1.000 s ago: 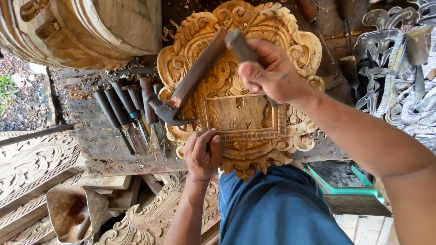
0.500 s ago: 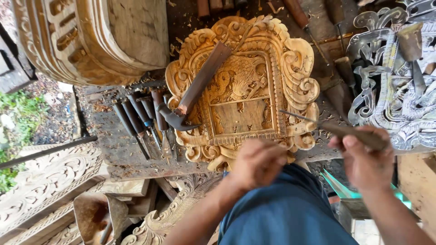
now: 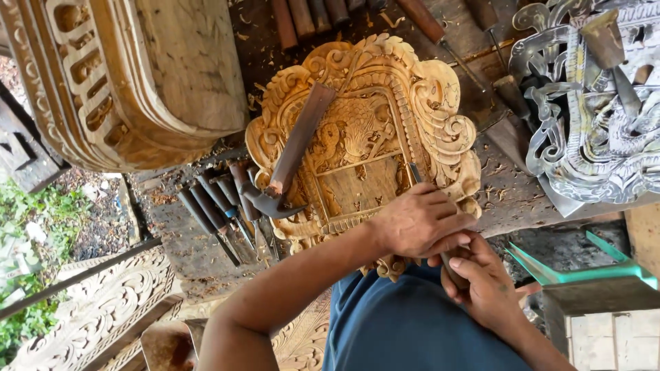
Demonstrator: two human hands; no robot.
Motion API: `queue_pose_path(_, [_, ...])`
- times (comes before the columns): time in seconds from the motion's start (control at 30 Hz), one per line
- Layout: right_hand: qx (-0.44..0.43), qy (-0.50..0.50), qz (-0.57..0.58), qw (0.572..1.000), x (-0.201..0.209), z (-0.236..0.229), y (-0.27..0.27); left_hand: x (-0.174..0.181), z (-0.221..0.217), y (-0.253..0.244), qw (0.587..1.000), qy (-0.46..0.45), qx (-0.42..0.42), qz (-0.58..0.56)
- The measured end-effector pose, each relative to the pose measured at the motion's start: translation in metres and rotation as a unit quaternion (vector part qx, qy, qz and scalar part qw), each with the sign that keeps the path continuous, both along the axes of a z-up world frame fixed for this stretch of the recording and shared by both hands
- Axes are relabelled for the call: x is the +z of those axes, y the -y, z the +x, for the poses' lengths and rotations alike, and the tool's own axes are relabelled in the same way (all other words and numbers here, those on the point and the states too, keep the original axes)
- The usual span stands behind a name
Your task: The person carves a decorative wooden panel using a chisel and hammer, then cleans the wood shavings off the surface with their hands.
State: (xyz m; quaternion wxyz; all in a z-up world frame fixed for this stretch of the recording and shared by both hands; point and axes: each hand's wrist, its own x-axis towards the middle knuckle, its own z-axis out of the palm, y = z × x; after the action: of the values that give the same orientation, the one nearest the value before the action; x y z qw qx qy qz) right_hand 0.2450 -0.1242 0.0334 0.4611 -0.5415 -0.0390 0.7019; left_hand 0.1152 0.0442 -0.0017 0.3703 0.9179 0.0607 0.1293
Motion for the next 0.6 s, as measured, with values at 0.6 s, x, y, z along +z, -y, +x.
queue_pose_path(0.6, [-0.158, -0.032, -0.050, 0.986, 0.039, -0.049, -0.048, 0.000, -0.013, -0.046, 0.990, 0.093, -0.044, -0.094])
